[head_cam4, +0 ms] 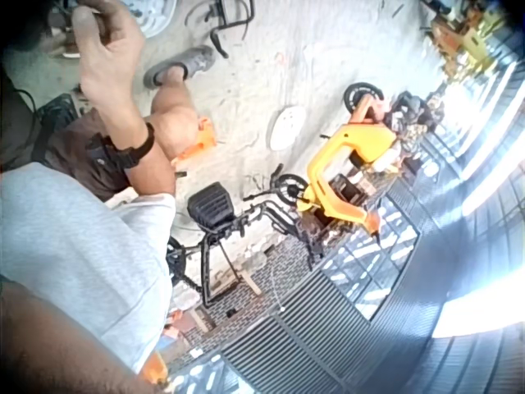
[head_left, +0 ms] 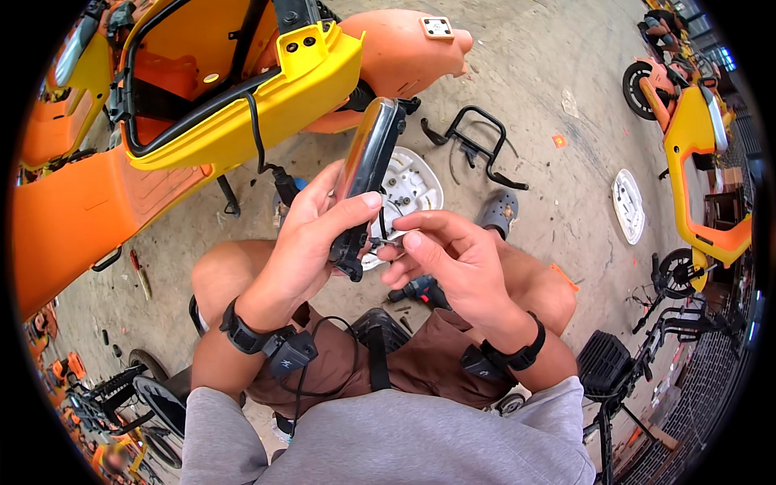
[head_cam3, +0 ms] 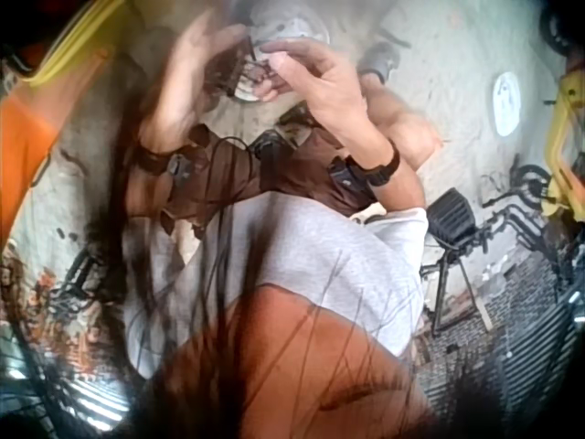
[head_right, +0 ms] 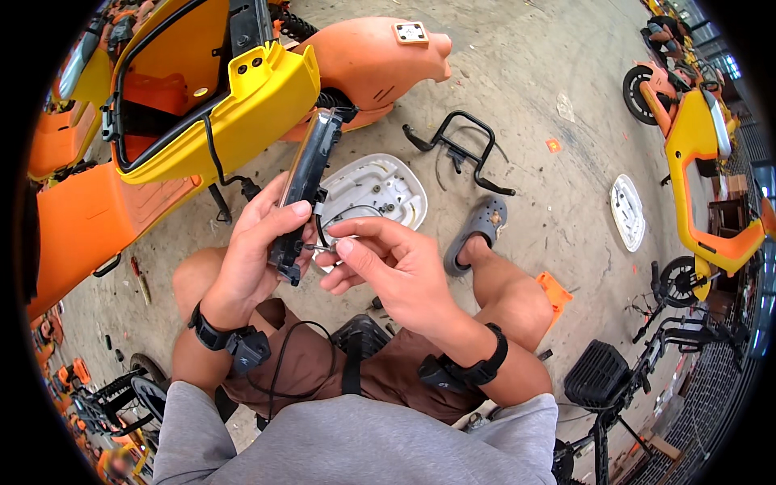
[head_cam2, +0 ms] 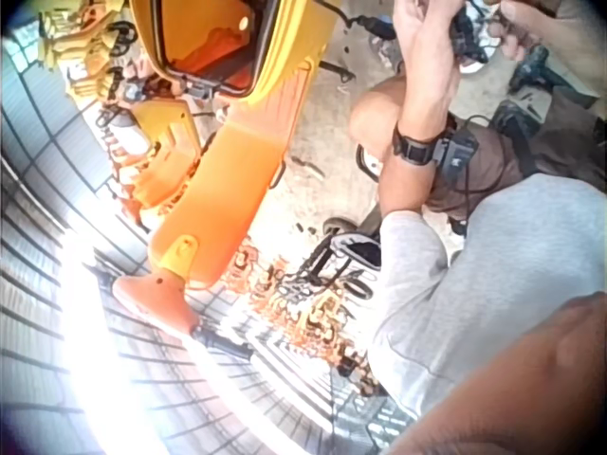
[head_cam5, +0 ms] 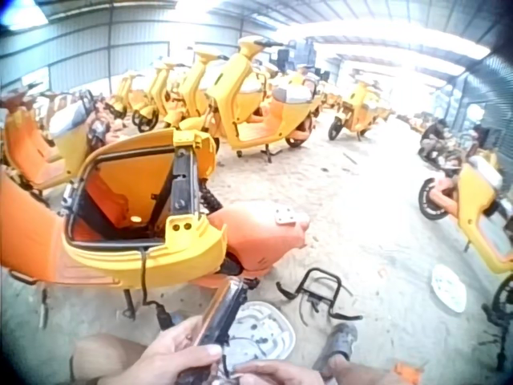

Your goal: The person manipulates a motorcycle turn signal assembly by hand, removing internal components and threading a wire back through the housing while sitting.

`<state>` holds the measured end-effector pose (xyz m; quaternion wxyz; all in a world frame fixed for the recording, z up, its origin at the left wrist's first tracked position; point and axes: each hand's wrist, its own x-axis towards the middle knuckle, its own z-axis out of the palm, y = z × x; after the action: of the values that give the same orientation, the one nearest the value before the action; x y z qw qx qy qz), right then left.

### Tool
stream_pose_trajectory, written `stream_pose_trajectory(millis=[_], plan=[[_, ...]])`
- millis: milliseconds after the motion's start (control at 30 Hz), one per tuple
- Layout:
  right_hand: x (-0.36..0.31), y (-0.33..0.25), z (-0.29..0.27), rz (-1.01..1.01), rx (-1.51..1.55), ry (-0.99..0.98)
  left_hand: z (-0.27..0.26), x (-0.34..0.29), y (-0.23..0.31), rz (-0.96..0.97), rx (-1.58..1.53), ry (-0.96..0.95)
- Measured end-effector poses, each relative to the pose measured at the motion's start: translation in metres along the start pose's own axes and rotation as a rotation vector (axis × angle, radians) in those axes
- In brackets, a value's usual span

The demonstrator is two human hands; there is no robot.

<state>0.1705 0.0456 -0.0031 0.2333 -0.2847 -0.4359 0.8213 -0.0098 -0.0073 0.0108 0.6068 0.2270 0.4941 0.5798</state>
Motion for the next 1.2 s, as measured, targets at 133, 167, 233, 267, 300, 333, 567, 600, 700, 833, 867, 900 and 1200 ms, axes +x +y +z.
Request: stream_pose_trajectory(millis=[133, 167, 233, 267, 300, 333, 567, 600, 700, 833, 867, 900, 1200], plan=[[0.001, 0.005, 0.0, 0.02, 0.008, -0.012, -0.004, 0.001, -0.003, -0.014, -0.004, -0.013], [0.001, 0.005, 0.0, 0.024, 0.011, -0.013, -0.005, 0.001, -0.003, -0.017, -0.001, -0.011], [0.001, 0.005, 0.001, 0.031, 0.019, -0.007, -0.004, 0.001, -0.004, -0.011, -0.007, -0.006], [0.001, 0.005, 0.001, 0.035, 0.023, -0.004, -0.004, 0.002, -0.005, -0.001, -0.016, -0.004], [0.001, 0.005, 0.001, 0.04, 0.016, -0.001, -0.003, 0.002, -0.006, 0.008, -0.025, -0.002], [0.001, 0.005, 0.001, 0.046, 0.01, 0.002, -0.003, 0.002, -0.006, 0.004, -0.024, -0.008], [0.004, 0.007, -0.002, 0.102, 0.154, -0.045, -0.002, 0.001, -0.003, -0.006, -0.016, -0.023], [0.004, 0.007, -0.002, 0.102, 0.178, -0.052, -0.001, 0.001, -0.003, -0.006, -0.017, -0.021], [0.004, 0.01, -0.003, 0.105, 0.239, -0.076, 0.0, 0.001, -0.002, -0.004, -0.017, -0.017], [0.005, 0.014, -0.006, 0.116, 0.249, -0.121, -0.004, -0.001, 0.0, -0.026, -0.052, -0.06], [0.005, 0.014, -0.007, 0.121, 0.24, -0.135, -0.006, -0.001, 0.0, -0.03, -0.051, -0.072], [0.005, 0.014, -0.006, 0.129, 0.232, -0.123, -0.007, -0.001, -0.001, -0.033, -0.05, -0.083], [0.004, 0.016, -0.004, 0.108, 0.214, -0.02, 0.0, 0.001, -0.002, -0.004, 0.004, 0.004]])
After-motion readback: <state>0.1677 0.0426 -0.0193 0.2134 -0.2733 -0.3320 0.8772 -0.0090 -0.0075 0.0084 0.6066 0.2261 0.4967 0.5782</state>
